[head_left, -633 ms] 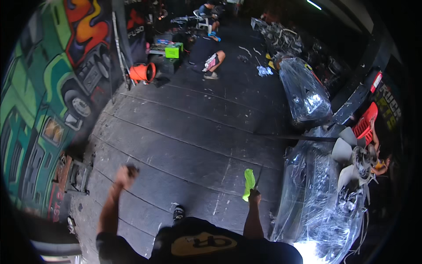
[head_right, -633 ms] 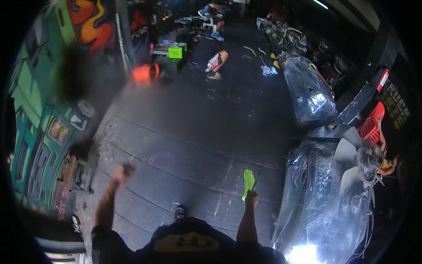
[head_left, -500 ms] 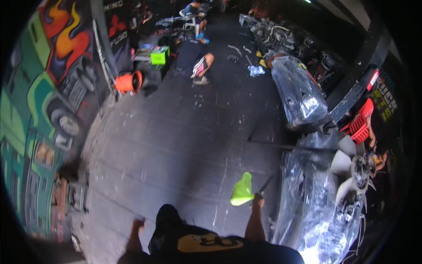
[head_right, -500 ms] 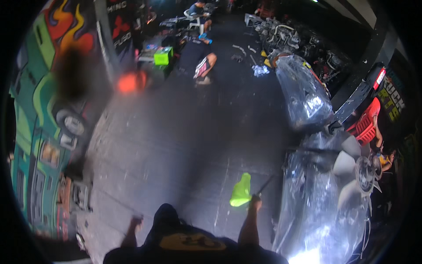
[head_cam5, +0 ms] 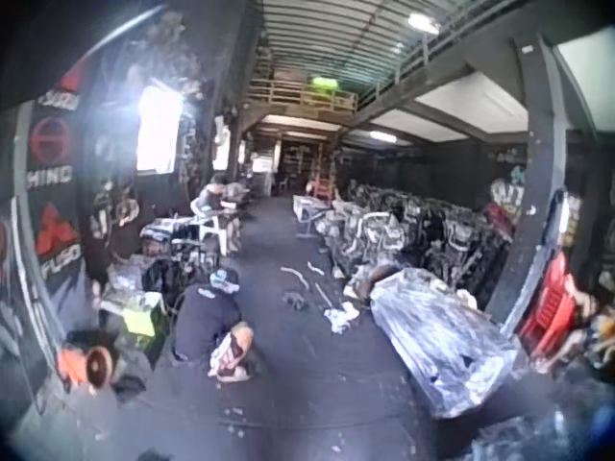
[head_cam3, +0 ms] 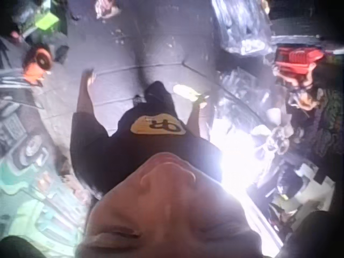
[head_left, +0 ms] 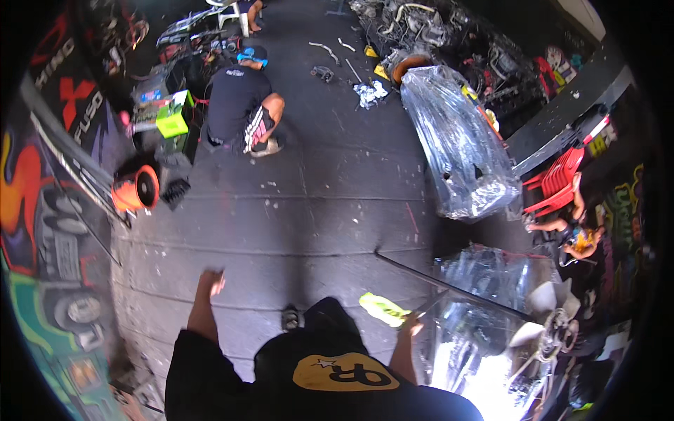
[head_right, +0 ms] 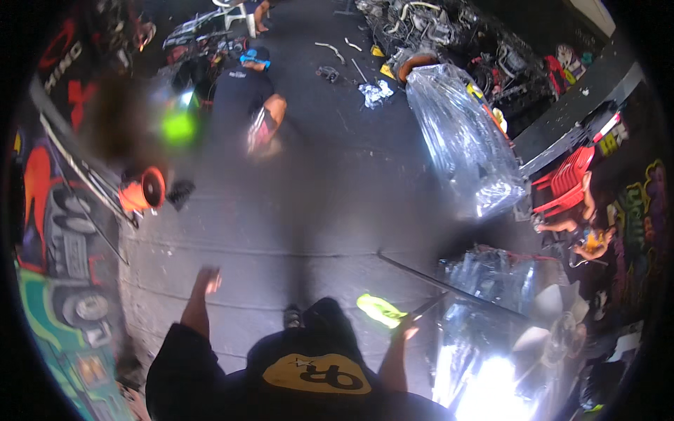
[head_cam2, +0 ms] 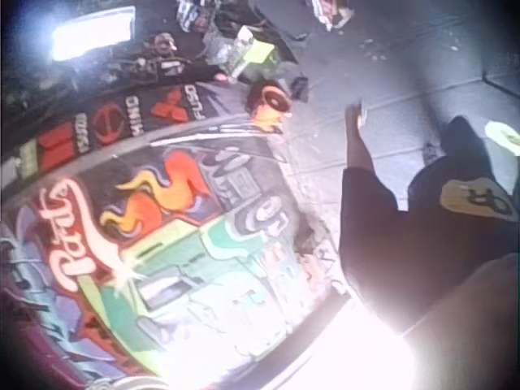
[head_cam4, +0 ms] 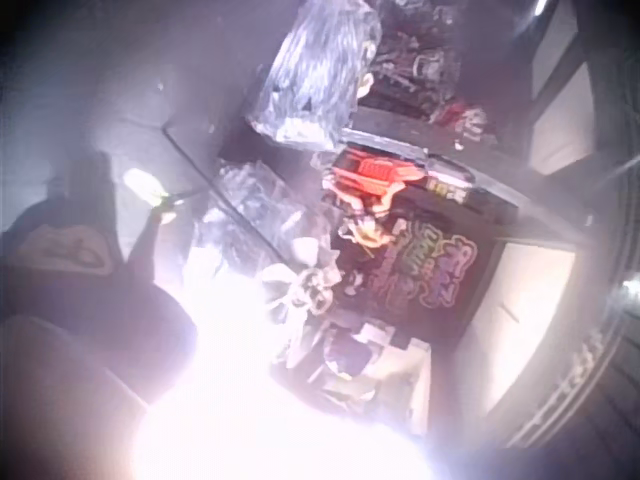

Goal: The person takes small yellow fruits from a green plastic bag and puts them into a black bowl, then uses a spoon to add sauce from a bowl onto the fruits while also holding a knife.

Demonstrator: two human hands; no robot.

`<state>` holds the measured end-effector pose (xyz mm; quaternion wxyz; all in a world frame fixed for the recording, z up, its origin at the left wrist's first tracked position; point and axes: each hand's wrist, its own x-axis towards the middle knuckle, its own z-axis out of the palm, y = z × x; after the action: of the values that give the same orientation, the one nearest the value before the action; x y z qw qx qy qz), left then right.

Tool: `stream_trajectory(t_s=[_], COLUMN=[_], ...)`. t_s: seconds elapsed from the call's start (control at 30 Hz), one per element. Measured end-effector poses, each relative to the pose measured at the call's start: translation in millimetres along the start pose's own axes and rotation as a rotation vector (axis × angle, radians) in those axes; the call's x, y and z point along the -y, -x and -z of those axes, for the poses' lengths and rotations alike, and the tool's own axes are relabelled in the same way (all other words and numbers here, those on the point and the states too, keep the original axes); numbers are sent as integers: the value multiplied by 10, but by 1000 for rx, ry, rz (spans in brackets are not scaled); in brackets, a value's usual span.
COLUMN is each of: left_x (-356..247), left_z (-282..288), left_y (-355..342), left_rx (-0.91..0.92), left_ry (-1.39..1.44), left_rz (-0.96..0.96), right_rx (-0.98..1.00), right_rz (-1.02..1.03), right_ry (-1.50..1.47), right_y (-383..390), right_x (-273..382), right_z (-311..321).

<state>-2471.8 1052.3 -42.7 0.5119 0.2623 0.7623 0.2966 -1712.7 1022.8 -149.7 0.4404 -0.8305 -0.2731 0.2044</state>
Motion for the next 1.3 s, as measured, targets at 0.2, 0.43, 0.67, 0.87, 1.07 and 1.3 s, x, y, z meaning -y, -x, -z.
stream_trajectory(t_s=[0.2, 0.43, 0.67, 0.87, 1.07, 1.3], left_x=[-4503, -5642, -6781, -9263, -12465, -13347], left_z=[-280, -2005, -2063, -1390, -476, -478], left_y=[-2407, -3396, -4721, -6986, -8742, -10868], left_rx=[-54, 425, 532, 425, 364, 209], left_ry=[-232, 670, 1020, 675, 184, 521], left_rz=[-540, 11, 558, -98, -520, -253], right_rx=[-91, 133, 388, 563, 399, 600], right_rz=[-45, -166, -151, -210, 81, -28], right_ry=[-351, -263, -222, -41, -330, -115], right_y=[-787, -3105, -4411, -5145, -6181, -6928], right_x=[2417, 4662, 7587, 9697, 11171, 12697], right_z=[-1508, -3935, -6572, -8554, -10311, -13041])
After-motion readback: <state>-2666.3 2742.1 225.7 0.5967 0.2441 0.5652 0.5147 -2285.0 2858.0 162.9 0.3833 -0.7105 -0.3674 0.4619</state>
